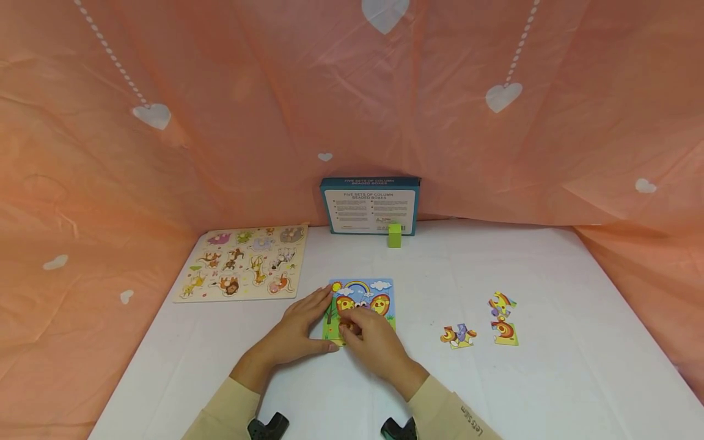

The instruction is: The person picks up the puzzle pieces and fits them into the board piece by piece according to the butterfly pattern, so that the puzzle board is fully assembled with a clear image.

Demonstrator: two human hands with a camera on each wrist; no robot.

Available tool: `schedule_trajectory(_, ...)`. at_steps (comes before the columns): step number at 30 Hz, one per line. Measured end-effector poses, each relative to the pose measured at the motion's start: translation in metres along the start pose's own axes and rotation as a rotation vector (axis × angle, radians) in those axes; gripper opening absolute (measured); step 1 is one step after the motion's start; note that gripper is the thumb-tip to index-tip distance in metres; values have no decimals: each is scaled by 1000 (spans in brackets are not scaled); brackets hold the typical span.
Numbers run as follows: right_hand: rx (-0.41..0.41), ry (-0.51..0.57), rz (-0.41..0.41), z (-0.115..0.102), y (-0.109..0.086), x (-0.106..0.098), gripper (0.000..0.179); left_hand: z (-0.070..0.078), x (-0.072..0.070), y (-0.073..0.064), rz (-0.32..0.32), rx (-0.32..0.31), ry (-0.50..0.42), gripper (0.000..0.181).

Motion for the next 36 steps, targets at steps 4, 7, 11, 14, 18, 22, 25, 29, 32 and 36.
schedule_trajectory(4,3,4,1,0,0,0,25,0,0,0,-1,0,-4,105)
schedule_trajectory(7,10,45,4,1,0,1,26,-1,0,-1,0,-3,-7,105)
schedule_trajectory(11,10,123,27,2,-2,-1,27,-1,0,-1,3,-5,-8,105)
schedule_trajectory(14,-9,182,67,2,-6,-5,28,-2,1,-1,2,-4,-9,105)
schedule_trajectory(18,-39,246,132,1,-13,-15,27,-1,2,-1,1,-2,-11,105)
schedule_trajectory(22,-71,251,170,2,-22,-24,28,-1,2,0,3,2,-3,106)
schedule_trajectory(25,-92,243,181,4,-30,-31,30,0,2,0,4,7,4,106)
schedule_trajectory(29,-94,246,189,9,-41,-45,31,0,2,0,0,5,-3,106)
schedule_trajectory(32,-71,252,197,14,-47,-58,31,0,1,0,-5,-1,-11,106)
schedule_trajectory(36,-46,283,208,21,-53,-78,34,0,1,0,-8,-6,-17,106)
Point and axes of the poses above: each hand's wrist, its own y-axis towards the middle knuckle, its own x-axis out of the palm, z = x × y, the point moved 5 cm from there along y, towards the middle knuckle, and after that the axes turned 2 degrees about -x, right-handed, at the moved point
